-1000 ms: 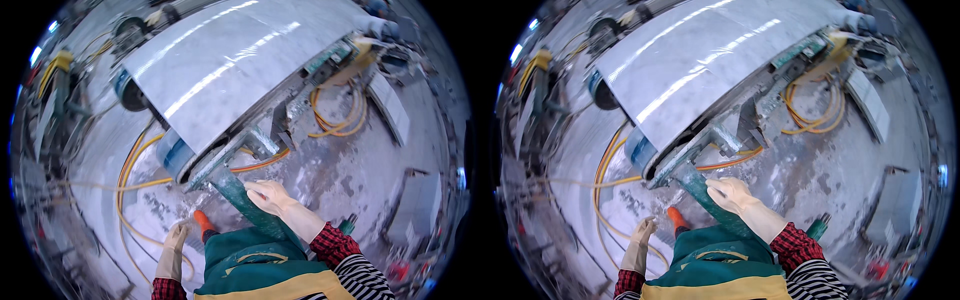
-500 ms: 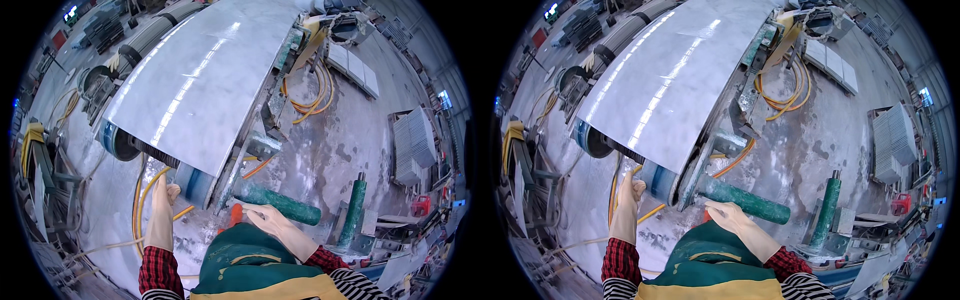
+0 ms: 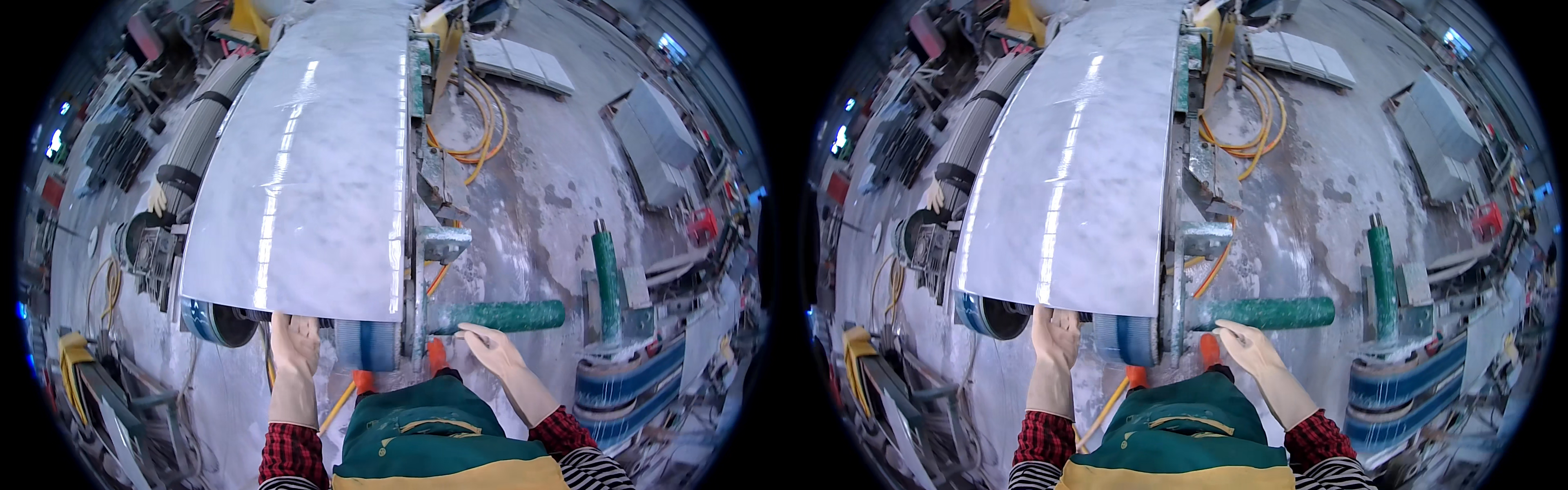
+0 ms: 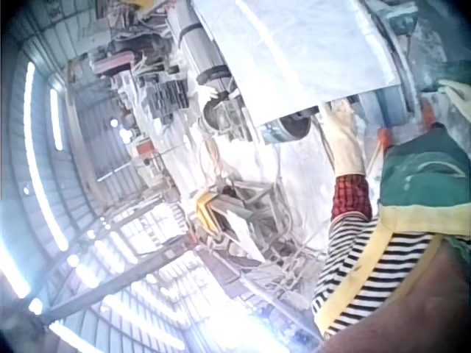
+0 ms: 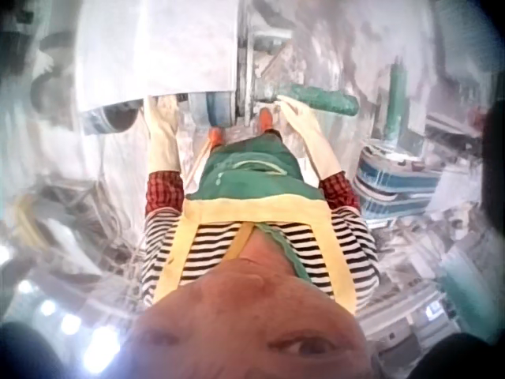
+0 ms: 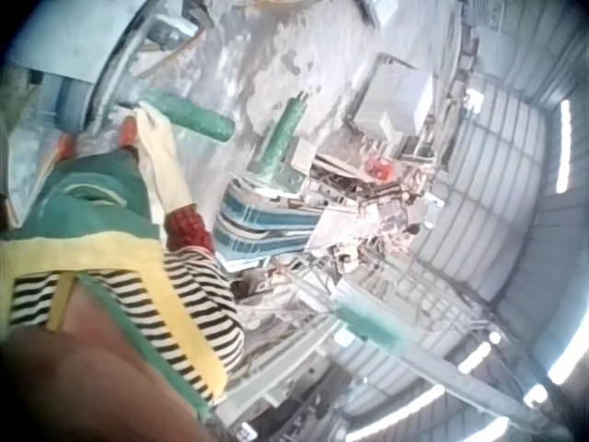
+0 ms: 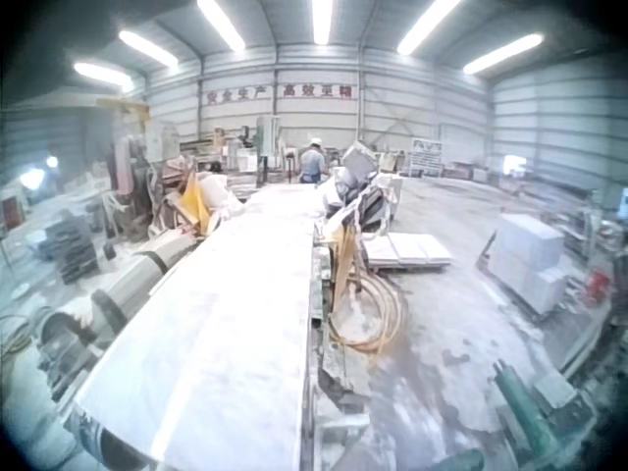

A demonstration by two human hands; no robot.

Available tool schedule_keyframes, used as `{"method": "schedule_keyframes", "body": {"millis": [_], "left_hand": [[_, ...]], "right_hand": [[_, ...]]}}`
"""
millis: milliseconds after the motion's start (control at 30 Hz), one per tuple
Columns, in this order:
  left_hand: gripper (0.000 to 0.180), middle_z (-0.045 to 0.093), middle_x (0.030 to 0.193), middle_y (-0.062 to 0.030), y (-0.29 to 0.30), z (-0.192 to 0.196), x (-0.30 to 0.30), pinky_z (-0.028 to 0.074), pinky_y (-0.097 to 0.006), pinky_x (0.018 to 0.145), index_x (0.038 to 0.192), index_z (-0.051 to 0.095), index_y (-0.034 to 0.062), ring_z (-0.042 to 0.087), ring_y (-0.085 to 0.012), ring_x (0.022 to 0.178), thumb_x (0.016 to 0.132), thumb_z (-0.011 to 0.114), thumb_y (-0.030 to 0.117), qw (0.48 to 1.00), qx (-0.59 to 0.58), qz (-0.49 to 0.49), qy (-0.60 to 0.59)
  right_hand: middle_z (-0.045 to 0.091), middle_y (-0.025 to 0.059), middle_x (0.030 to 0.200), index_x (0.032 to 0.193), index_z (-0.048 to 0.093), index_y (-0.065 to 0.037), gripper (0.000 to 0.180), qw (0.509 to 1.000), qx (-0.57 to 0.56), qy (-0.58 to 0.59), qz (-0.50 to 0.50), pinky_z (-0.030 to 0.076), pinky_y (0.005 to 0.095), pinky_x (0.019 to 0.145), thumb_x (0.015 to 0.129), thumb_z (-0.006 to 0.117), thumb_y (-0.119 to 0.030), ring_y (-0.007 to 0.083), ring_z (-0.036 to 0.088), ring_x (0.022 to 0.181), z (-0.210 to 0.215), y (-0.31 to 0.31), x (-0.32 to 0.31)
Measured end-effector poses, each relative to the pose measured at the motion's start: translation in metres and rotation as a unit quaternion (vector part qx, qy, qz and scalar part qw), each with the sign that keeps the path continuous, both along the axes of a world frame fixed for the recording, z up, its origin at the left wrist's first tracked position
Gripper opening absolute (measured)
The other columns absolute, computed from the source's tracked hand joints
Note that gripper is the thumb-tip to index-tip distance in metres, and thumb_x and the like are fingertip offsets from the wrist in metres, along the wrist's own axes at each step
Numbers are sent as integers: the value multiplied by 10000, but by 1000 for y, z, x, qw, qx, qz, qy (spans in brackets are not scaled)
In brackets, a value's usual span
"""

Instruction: The person repeatedly feeds large rectangular tiles through a grinding machine to polish their edges. They handle each tile by hand, guiding it through the machine and then placing it onto a conveyor belt or stack. The process is continuous and repetitive throughout the clip.

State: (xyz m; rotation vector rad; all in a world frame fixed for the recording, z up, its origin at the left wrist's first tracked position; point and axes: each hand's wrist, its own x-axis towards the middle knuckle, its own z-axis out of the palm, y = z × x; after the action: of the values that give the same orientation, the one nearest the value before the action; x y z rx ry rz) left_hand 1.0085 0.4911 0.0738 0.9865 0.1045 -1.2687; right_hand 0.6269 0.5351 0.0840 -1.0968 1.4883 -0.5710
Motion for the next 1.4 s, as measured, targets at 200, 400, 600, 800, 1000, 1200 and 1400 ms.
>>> {"method": "schedule_keyframes", "body": {"millis": [200, 400, 600, 800, 1000, 1200, 1400], "left_hand": [[530, 462, 1490, -147, -18, 21, 4, 414, -426, 1194, 1448, 376, -46, 471, -295, 1387, 1059, 526, 281, 994, 37, -67, 77], [486, 459, 1460, -215, -16, 70, 27, 431, -484, 1181, 1381, 385, -107, 462, -357, 1393, 1061, 511, 237, 995, 27, -97, 20], [549, 410, 1486, -270, -28, 104, 38, 421, -487, 1184, 1318, 365, -158, 457, -409, 1384, 1040, 555, 276, 988, 36, -131, -78], [638, 457, 1437, -273, -28, 104, 51, 457, -473, 1155, 1301, 371, -172, 487, -414, 1348, 996, 633, 324, 979, 37, -155, -124], [706, 453, 1440, -265, -30, 114, 45, 448, -469, 1163, 1362, 339, -179, 489, -405, 1343, 982, 653, 326, 976, 20, -167, -136], [726, 440, 1482, -258, -30, 125, 54, 435, -474, 1167, 1423, 332, -150, 481, -394, 1360, 979, 654, 325, 971, 15, -220, -91], [715, 410, 1529, -267, -35, 149, 48, 407, -464, 1193, 1501, 292, -113, 431, -400, 1413, 995, 622, 271, 968, -46, -240, -52]], "right_hand": [[756, 84, 1165, 1319, 657, -44, 392, 995, -15, 4, -102, 487, 281, 1003, 1019, 579, -284, 173, 679, 1123, -27, 70, 42], [754, 109, 1148, 1265, 695, -65, 369, 992, -18, 10, -121, 512, 320, 959, 1000, 580, -294, 222, 696, 1066, 7, 92, 91], [740, 179, 1106, 1235, 710, -84, 346, 987, -61, 3, -150, 532, 373, 905, 977, 601, -288, 302, 710, 1013, -20, 100, 93], [733, 199, 955, 1190, 724, -91, 321, 984, -91, -72, -131, 539, 380, 785, 945, 634, -278, 341, 710, 869, -11, 94, 97], [704, 207, 827, 1129, 737, -63, 298, 961, -227, -135, -77, 535, 417, 702, 916, 630, -241, 354, 689, 747, -10, 75, 128], [697, 237, 841, 1150, 733, -34, 297, 958, -248, -141, -34, 524, 436, 687, 931, 624, -203, 361, 686, 735, -10, 49, 173], [696, 238, 826, 1137, 723, -19, 276, 933, -320, -158, -50, 531, 439, 655, 931, 637, -183, 382, 688, 717, -9, 19, 213]]}}
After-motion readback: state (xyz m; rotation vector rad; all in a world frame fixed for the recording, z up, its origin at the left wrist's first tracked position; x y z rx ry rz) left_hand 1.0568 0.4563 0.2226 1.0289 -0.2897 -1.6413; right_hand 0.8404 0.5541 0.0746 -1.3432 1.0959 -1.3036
